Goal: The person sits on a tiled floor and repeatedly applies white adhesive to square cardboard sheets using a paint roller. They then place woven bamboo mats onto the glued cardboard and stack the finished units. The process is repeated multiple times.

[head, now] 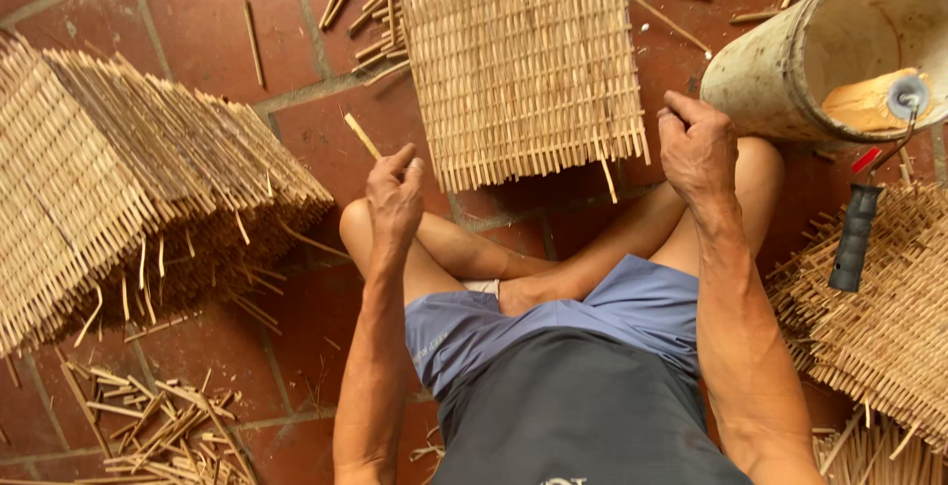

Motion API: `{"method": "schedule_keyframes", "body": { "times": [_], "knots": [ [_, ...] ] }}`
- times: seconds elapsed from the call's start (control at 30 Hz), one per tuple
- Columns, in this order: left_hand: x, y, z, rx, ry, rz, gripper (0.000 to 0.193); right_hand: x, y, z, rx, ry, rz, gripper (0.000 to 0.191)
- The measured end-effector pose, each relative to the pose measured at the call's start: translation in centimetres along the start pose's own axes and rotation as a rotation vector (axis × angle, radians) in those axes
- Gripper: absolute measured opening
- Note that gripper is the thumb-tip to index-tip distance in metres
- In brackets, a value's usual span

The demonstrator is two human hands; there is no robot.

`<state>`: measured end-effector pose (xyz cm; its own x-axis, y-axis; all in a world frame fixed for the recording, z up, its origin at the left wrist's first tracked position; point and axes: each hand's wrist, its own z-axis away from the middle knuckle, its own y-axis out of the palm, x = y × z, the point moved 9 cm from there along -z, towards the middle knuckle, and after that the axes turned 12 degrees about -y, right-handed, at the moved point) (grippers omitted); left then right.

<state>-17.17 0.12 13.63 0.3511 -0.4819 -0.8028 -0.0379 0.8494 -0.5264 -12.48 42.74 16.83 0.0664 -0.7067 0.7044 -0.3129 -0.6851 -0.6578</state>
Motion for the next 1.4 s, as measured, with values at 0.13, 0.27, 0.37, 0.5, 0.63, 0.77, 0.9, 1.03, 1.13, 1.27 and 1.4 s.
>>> {"method": "schedule_keyframes", "body": {
  "times": [0.13,0.27,0.37,0.5,0.63,0.77,0.9,1.03,1.13,1.27,1.4],
  "knots": [
    [-2.3,0.3,-5.0,0.002,-0.007,0.020,0.040,-0.5,1.6,-5.5,-0.019,-0.059,0.022,0.028],
    [-4.5,1.8,-7.4,0.047,-0.029,0.011,0.039,-2.6,5.1,-8.6,0.095,0.037,0.037,0.027],
    [-5.2,2.5,-7.1,0.019,-0.036,-0.060,0.037,-3.7,6.5,-8.9,0.168,0.075,0.082,0.028],
    [-4.9,2.8,-6.6,0.016,-0.094,-0.075,0.034,-3.0,5.8,-8.8,0.111,-0.010,0.082,0.028],
    [-5.0,1.9,-6.5,-0.024,-0.063,0.009,0.039,-3.9,4.9,-8.0,0.042,0.190,-0.157,0.028],
    [-4.2,2.0,-6.1,0.001,-0.107,0.110,0.034,-3.2,4.7,-7.8,0.057,0.154,-0.192,0.030],
    [-3.8,2.3,-6.3,0.043,-0.111,0.239,0.031,-3.0,4.7,-7.6,0.040,0.100,-0.208,0.032],
    [-3.5,2.2,-6.7,0.061,-0.135,0.277,0.031,-2.6,4.5,-7.6,0.010,0.059,-0.259,0.031],
    [-3.5,2.2,-6.8,0.071,-0.137,0.279,0.031,-3.7,4.7,-7.5,0.048,0.244,-0.328,0.033],
    [-3.2,2.1,-7.0,0.064,-0.159,0.285,0.031,-4.8,4.8,-7.7,0.179,0.414,-0.228,0.033],
    [-3.0,2.2,-7.4,0.079,-0.157,0.272,0.030,-4.7,4.8,-8.7,0.215,0.348,-0.203,0.033]
  ]
}}
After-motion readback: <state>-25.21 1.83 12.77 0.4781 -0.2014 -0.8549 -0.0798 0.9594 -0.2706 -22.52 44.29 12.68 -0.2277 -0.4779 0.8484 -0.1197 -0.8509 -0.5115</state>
